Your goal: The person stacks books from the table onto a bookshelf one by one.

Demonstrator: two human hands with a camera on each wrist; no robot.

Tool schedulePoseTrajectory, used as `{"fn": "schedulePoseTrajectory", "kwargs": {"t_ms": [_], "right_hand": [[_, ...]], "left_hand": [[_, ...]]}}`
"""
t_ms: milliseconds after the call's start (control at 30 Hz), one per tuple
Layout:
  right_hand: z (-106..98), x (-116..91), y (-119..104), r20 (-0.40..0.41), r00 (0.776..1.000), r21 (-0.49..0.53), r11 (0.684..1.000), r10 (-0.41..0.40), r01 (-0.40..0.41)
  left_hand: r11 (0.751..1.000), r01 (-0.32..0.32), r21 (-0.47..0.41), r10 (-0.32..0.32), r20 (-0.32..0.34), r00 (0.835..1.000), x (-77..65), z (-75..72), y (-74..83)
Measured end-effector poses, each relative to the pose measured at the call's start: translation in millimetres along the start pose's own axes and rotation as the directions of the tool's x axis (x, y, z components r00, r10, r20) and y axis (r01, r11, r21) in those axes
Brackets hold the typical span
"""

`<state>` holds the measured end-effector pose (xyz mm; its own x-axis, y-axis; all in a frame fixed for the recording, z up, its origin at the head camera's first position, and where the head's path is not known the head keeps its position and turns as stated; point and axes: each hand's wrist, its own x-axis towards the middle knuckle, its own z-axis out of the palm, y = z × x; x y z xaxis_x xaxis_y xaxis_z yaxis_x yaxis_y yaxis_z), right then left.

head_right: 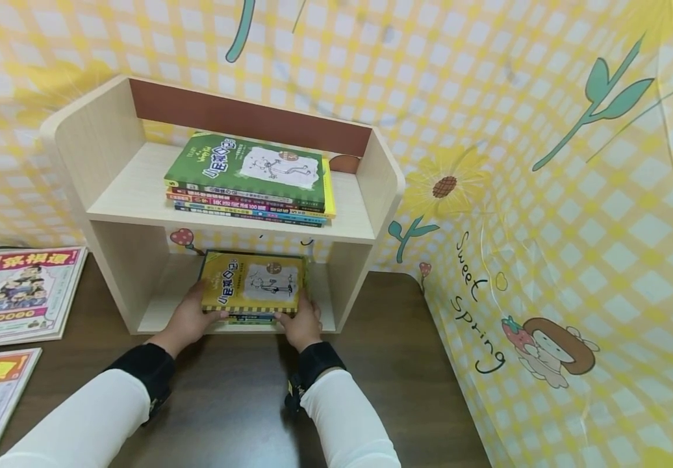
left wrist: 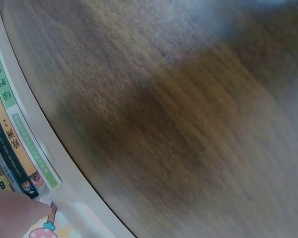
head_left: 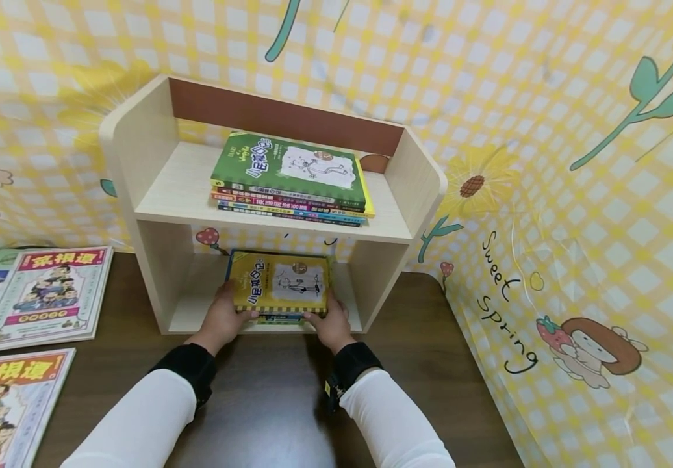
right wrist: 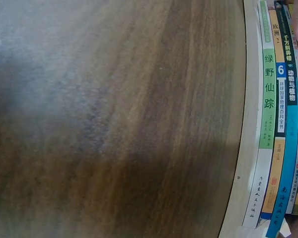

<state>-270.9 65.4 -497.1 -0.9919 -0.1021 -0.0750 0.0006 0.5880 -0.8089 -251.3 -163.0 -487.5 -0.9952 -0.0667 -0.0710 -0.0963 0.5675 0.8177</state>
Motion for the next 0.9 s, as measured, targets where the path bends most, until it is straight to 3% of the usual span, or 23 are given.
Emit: {"fn": "schedulePoseTrajectory", "kwargs": {"t_ms": [267, 433, 600, 733, 900], "right_hand": [[3.7, -2.8, 3.7, 0.011, 1.0, 0.001, 1.0, 0.009, -0.009], [4.5, -12.4, 3.2, -0.006, 0.999, -0.02, 0.999, -0.047, 0.047], [-1.4, -34.5, 0.4, -0.001, 0.99, -0.098, 0.985, -0.141, 0.14], [-9.8, -57.0, 2.9, 0.042, 0.978, -0.132, 0.969, -0.203, 0.207], [-14.8, -84.0, 4.8, 0.102, 0.972, -0.171, 0.959, -0.21, 0.225]], "left_hand": [[1.0, 0.004, 0.018, -0.004, -0.004, 1.0, -1.7, 1.6, -1.4], [0.998, -0.016, 0.058, 0.016, -0.014, 1.0, -7.6, 2.5, -9.1], [0.995, -0.067, 0.077, 0.07, -0.038, 0.997, -18.4, -1.3, -18.5], [0.988, -0.126, 0.085, 0.128, -0.017, 0.992, -24.1, -7.4, -26.8], [0.976, -0.182, 0.12, 0.181, 0.018, 0.983, -43.7, -19.0, -33.5]]}}
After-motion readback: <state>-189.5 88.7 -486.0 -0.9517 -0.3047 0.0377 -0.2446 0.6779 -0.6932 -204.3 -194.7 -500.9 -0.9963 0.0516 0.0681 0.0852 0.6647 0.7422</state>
